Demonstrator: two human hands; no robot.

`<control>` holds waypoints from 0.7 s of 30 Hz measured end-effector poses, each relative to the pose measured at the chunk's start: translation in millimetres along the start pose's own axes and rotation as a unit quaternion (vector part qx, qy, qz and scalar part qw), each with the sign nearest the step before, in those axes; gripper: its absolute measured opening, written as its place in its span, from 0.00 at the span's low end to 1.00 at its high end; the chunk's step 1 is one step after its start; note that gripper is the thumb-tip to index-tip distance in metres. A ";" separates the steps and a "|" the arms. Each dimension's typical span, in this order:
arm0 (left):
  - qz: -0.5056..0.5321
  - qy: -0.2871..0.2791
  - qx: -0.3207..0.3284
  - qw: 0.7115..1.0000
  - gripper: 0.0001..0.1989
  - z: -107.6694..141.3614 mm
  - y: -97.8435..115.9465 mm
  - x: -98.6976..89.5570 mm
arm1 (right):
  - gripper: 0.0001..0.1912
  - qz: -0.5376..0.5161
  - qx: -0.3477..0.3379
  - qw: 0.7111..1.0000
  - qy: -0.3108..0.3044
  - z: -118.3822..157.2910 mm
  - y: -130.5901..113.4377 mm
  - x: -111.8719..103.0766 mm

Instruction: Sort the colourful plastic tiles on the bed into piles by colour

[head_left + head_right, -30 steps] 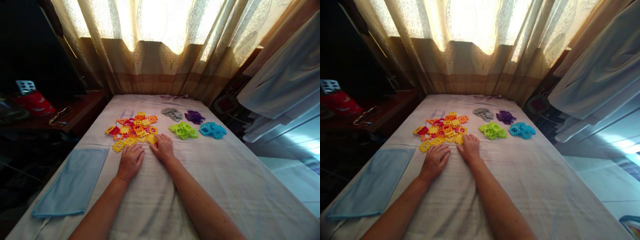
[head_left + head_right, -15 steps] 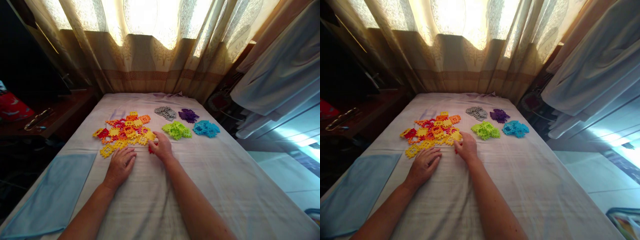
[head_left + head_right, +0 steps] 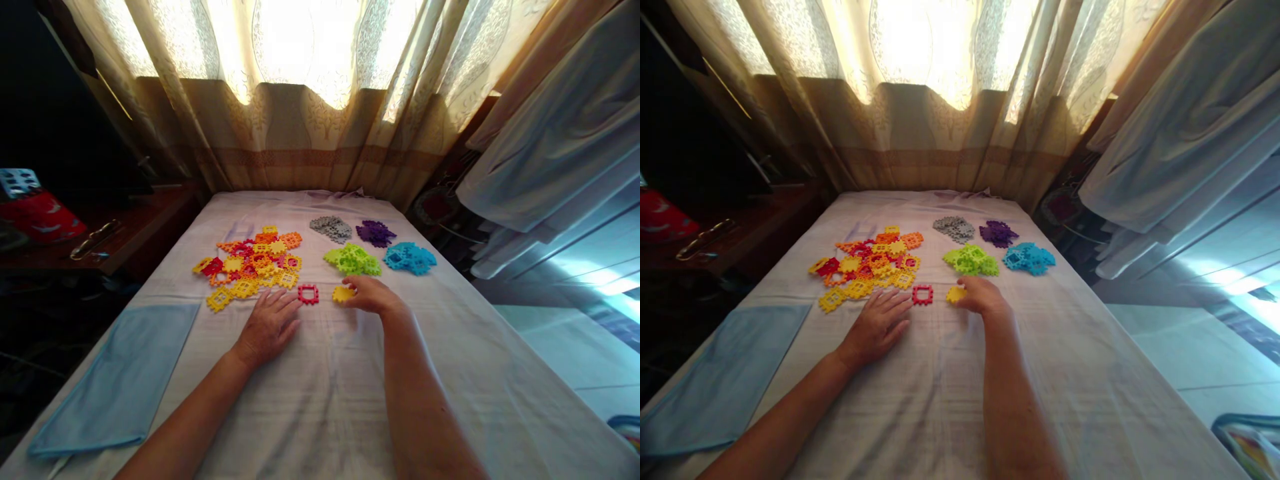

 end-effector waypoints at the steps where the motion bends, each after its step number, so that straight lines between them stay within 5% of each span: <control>1: 0.003 -0.014 0.006 1.000 0.21 -7.3 4.5 4.3 | 0.30 0.014 0.004 1.000 -0.005 0.4 -2.7 2.1; 7: -0.003 -0.051 0.001 0.999 0.24 -26.6 9.1 21.7 | 0.26 0.031 0.001 0.999 -0.018 5.5 -13.1 2.7; 17: -0.026 0.034 -0.057 0.997 0.15 -10.2 -4.0 5.2 | 0.14 -0.044 0.086 0.990 0.104 -3.4 46.0 -40.4; 21: -0.038 0.057 -0.061 0.996 0.09 -11.4 -4.3 -5.5 | 0.15 -0.028 0.081 0.990 0.107 -2.8 40.0 -40.1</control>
Point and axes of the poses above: each hand's wrist, its own z-axis away from the middle knuckle, its own x-axis out of the palm, y = z × x, the point moved 9 cm from there along -z, towards the middle knuckle, and after that the axes turned 12 degrees about x, right-handed, at the moved point
